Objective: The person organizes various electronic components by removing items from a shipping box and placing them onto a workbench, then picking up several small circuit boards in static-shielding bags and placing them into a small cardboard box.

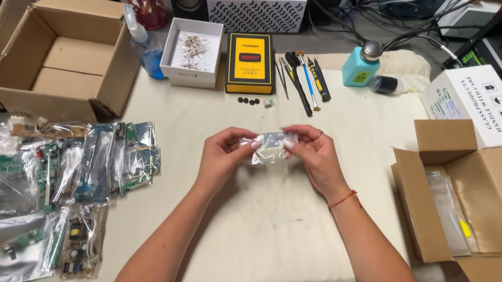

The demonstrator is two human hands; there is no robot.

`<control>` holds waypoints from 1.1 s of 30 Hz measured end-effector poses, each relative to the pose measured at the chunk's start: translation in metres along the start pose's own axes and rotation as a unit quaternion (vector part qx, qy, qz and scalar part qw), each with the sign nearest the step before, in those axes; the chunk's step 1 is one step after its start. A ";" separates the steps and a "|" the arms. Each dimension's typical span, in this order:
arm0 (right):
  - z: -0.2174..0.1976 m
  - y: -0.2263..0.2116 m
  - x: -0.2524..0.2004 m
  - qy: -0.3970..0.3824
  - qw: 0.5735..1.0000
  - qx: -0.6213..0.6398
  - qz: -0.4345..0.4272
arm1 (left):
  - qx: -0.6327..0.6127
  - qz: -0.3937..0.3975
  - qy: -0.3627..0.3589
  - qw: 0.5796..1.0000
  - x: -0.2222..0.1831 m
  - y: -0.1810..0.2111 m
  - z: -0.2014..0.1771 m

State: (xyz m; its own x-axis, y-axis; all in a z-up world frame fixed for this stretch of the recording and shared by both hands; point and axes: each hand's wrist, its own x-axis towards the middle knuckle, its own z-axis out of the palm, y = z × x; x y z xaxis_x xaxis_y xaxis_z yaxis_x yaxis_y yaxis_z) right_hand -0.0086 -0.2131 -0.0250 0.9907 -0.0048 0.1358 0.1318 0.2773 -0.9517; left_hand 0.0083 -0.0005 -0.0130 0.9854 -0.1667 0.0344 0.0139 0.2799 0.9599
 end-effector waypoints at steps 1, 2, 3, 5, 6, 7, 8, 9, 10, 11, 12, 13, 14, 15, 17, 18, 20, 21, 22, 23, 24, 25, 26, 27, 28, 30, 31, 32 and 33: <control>0.002 -0.003 -0.001 0.002 1.000 -0.001 0.006 | -0.002 -0.006 0.001 1.000 -0.001 0.001 0.001; 0.004 -0.005 -0.001 -0.001 1.000 -0.004 0.001 | -0.001 0.004 0.002 1.000 -0.002 0.003 0.001; 0.006 -0.007 -0.001 -0.005 1.000 -0.007 -0.005 | 0.000 0.014 0.003 1.000 -0.002 0.004 0.001; 0.005 -0.009 -0.002 0.000 1.000 -0.023 0.009 | 0.006 0.002 0.000 1.000 -0.001 -0.001 -0.001; 0.004 -0.010 -0.001 0.003 0.999 -0.037 0.018 | 0.013 -0.004 -0.003 1.000 0.001 -0.003 -0.002; 0.002 -0.006 -0.001 0.006 0.999 -0.037 0.021 | 0.013 -0.008 -0.003 1.000 0.002 -0.003 -0.005; 0.000 -0.003 -0.001 0.008 1.000 -0.013 0.022 | 0.015 -0.008 -0.008 1.000 0.004 -0.003 -0.007; -0.002 0.001 -0.002 0.009 1.000 0.011 0.022 | 0.018 -0.006 -0.012 1.000 0.005 -0.003 -0.009; -0.007 0.001 -0.002 0.011 1.000 0.012 0.024 | 0.018 -0.009 -0.012 1.000 0.004 -0.002 -0.006; -0.009 0.003 -0.001 0.013 0.999 0.031 0.025 | 0.006 -0.012 -0.015 1.000 0.004 0.001 -0.007; -0.011 0.005 0.000 0.015 0.998 0.050 0.026 | -0.007 -0.015 -0.018 1.000 0.004 0.004 -0.008; -0.010 0.005 0.001 0.014 0.999 0.048 0.022 | -0.008 -0.011 -0.020 1.000 0.004 0.004 -0.008; -0.009 0.006 0.001 0.023 0.998 0.053 0.022 | -0.016 -0.024 -0.018 0.999 0.004 0.004 -0.008; -0.007 0.006 0.002 0.029 0.998 0.059 0.021 | -0.024 -0.035 -0.015 0.999 0.004 0.005 -0.009; -0.005 0.001 0.003 0.020 0.998 0.052 0.012 | -0.050 -0.046 -0.022 0.997 0.007 -0.002 -0.014; -0.005 -0.001 0.002 0.014 0.999 0.045 0.008 | -0.075 -0.062 -0.028 0.995 0.007 -0.007 -0.015; -0.008 0.002 0.002 0.022 0.999 0.029 0.000 | -0.097 -0.073 -0.029 0.992 0.010 -0.011 -0.013; -0.004 0.006 0.003 0.026 0.999 0.022 -0.011 | -0.110 -0.082 -0.028 0.990 0.011 -0.010 -0.017; -0.003 0.002 -0.002 0.026 0.999 0.025 -0.010 | -0.107 -0.083 -0.026 0.990 0.010 -0.012 -0.016; 0.001 -0.002 -0.001 0.032 0.999 -0.016 -0.017 | -0.115 -0.080 -0.034 0.990 0.011 -0.012 -0.017; 0.005 -0.006 -0.001 0.037 0.997 -0.058 -0.024 | -0.122 -0.077 -0.043 0.989 0.013 -0.012 -0.018; 0.006 -0.004 -0.001 0.036 0.997 -0.057 -0.026 | -0.120 -0.076 -0.043 0.989 0.012 -0.009 -0.015; 0.006 -0.003 0.000 0.033 0.998 -0.055 -0.026 | -0.113 -0.058 -0.028 0.991 0.010 -0.007 -0.013; 0.007 0.000 -0.001 0.030 0.998 -0.053 -0.023 | -0.107 -0.042 -0.012 0.993 0.007 -0.005 -0.011; 0.008 0.000 0.000 0.029 0.998 -0.052 -0.023 | -0.106 -0.042 -0.011 0.993 0.005 -0.002 -0.010; 0.008 -0.002 -0.002 0.013 0.998 -0.056 -0.021 | 0.003 0.001 0.019 1.000 0.000 0.003 -0.006; 0.010 -0.001 -0.004 0.012 0.998 -0.050 -0.020 | 0.008 0.001 0.021 1.000 -0.004 0.006 -0.006; 0.012 0.000 -0.006 0.014 0.998 -0.057 -0.011 | 0.007 0.012 0.029 0.999 -0.007 0.009 -0.006; 0.011 -0.002 -0.004 0.014 0.998 -0.068 -0.005 | 0.002 0.026 0.036 0.999 -0.007 0.012 -0.002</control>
State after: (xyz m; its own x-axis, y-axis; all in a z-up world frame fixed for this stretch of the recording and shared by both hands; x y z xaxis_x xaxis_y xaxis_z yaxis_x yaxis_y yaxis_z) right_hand -0.0128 -0.2033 -0.0210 0.9896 -0.0337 0.1399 0.1433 0.1442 -0.9791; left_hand 0.0018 0.0063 -0.0020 0.9945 -0.0827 0.0638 -0.0380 0.2824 0.9585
